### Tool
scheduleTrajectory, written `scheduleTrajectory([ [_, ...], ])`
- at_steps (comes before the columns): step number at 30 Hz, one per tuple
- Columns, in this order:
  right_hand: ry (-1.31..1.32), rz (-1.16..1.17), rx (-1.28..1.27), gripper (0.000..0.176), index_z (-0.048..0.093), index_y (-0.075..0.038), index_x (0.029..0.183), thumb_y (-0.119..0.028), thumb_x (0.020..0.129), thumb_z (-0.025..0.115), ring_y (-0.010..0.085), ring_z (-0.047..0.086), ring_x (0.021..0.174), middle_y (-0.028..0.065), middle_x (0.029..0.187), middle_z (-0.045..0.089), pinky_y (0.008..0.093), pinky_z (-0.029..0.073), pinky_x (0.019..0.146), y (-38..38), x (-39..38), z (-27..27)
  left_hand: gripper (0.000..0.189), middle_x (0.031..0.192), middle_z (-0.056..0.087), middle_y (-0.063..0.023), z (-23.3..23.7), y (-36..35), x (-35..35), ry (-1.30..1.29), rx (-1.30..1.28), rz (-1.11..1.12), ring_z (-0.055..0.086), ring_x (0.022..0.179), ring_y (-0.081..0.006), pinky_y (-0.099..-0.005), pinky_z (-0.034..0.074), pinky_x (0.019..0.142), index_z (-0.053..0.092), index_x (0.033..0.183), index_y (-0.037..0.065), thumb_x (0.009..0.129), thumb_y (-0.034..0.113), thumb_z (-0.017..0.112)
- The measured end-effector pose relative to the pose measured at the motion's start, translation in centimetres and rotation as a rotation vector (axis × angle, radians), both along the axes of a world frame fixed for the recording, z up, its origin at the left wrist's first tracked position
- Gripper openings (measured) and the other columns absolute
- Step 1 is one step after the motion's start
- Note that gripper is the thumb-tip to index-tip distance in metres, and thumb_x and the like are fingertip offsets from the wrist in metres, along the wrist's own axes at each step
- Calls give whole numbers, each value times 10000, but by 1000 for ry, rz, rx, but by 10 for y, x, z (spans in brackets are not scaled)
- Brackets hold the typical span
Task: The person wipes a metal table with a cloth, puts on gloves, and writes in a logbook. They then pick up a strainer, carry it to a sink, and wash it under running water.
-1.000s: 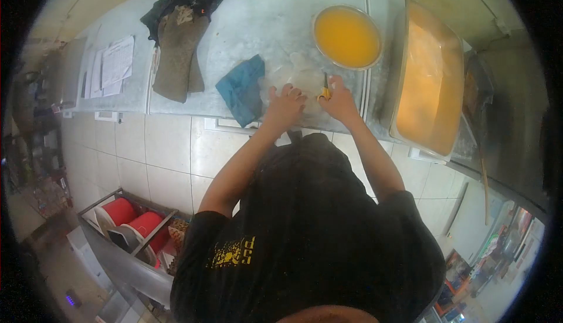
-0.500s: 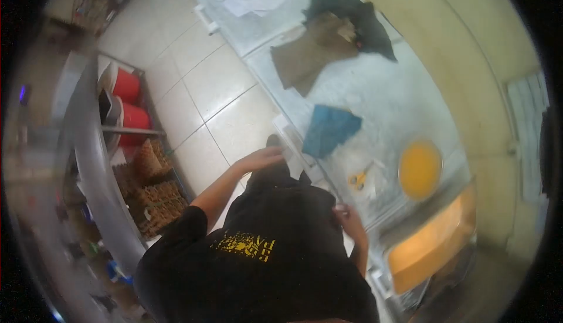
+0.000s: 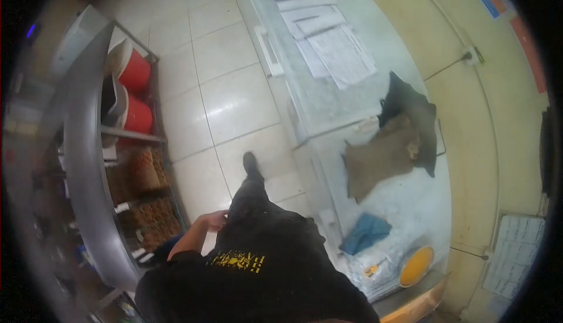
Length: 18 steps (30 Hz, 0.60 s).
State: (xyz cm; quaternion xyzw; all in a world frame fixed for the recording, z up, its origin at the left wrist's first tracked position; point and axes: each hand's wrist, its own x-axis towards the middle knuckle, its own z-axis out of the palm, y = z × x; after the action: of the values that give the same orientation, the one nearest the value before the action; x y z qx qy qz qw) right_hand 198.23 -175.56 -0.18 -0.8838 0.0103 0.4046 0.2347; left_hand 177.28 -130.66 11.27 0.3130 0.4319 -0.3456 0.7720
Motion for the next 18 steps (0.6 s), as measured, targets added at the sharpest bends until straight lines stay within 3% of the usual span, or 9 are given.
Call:
scheduleTrajectory([
  [5, -46, 153, -166, 273, 707, -62, 962, -275, 850, 578, 328, 664, 845, 157, 900, 690, 428, 508, 755, 112, 2, -16, 449, 1264, 571, -169, 11, 185, 17, -122, -31, -273, 610, 1058, -240, -380, 499, 945, 404, 1379, -17, 1024, 256, 374],
  [7, -123, 243, -231, 256, 721, -70, 937, -260, 842, 578, 336, 669, 841, 159, 885, 695, 436, 510, 747, 155, 15, -17, 497, 1135, 640, -123, 21, 256, 68, -129, 51, -248, 643, 949, -235, -398, 519, 836, 532, 1264, 10, 1016, 409, 369],
  [9, -208, 239, -266, 243, 736, -77, 912, -245, 834, 579, 344, 674, 837, 160, 870, 699, 445, 513, 740, 201, 33, -13, 494, 1074, 686, -96, -26, 327, 101, -173, 677, -384, 644, 992, -278, -448, 496, 785, 642, 1137, 49, 961, 464, 442],
  [10, -208, 101, -226, 261, 735, -97, 965, -259, 826, 585, 309, 684, 837, 146, 873, 706, 429, 518, 732, 224, 47, -12, 502, 1106, 664, -168, -59, 367, 129, -308, 1149, -842, 617, 1034, -354, -440, 481, 852, 661, 1067, 6, 920, 459, 503],
  [11, -262, -161, -56, 223, 748, -122, 961, -230, 803, 634, 290, 690, 823, 129, 874, 712, 407, 523, 717, 251, 59, 1, 491, 1113, 636, -222, -22, 378, 168, -188, 1290, -604, 580, 1067, -400, -423, 455, 925, 647, 1060, -22, 919, 432, 527],
  [12, -239, -359, 7, 129, 754, -133, 864, -207, 772, 700, 264, 695, 800, 103, 845, 718, 388, 526, 713, 291, 77, 30, 430, 1118, 643, -219, -25, 403, 197, -312, 1344, -508, 591, 1100, -348, -382, 443, 964, 636, 1106, -18, 936, 366, 543],
  [14, -333, -465, 7, 244, 718, -140, 971, -115, 730, 691, 285, 677, 892, 100, 998, 700, 367, 517, 785, 334, 93, 15, 392, 1134, 646, -200, -9, 435, 265, -483, 1254, -216, 604, 1098, -289, -354, 444, 961, 614, 1156, -13, 951, 315, 548],
  [16, -610, -370, 70, 178, 697, -139, 815, -287, 749, 769, 242, 699, 776, 86, 874, 718, 370, 529, 723, 362, 105, -30, 398, 1183, 628, -149, 25, 451, 322, -584, 1182, -183, 583, 1113, -255, -340, 424, 979, 573, 1234, 11, 947, 287, 575],
  [18, -295, -577, 24, 193, 705, -142, 928, -268, 785, 736, 244, 692, 840, 79, 988, 705, 367, 527, 751, 396, 129, -44, 402, 1201, 613, -145, 51, 462, 356, -597, 1249, -240, 565, 1140, -255, -352, 417, 987, 563, 1246, 21, 941, 280, 588],
])
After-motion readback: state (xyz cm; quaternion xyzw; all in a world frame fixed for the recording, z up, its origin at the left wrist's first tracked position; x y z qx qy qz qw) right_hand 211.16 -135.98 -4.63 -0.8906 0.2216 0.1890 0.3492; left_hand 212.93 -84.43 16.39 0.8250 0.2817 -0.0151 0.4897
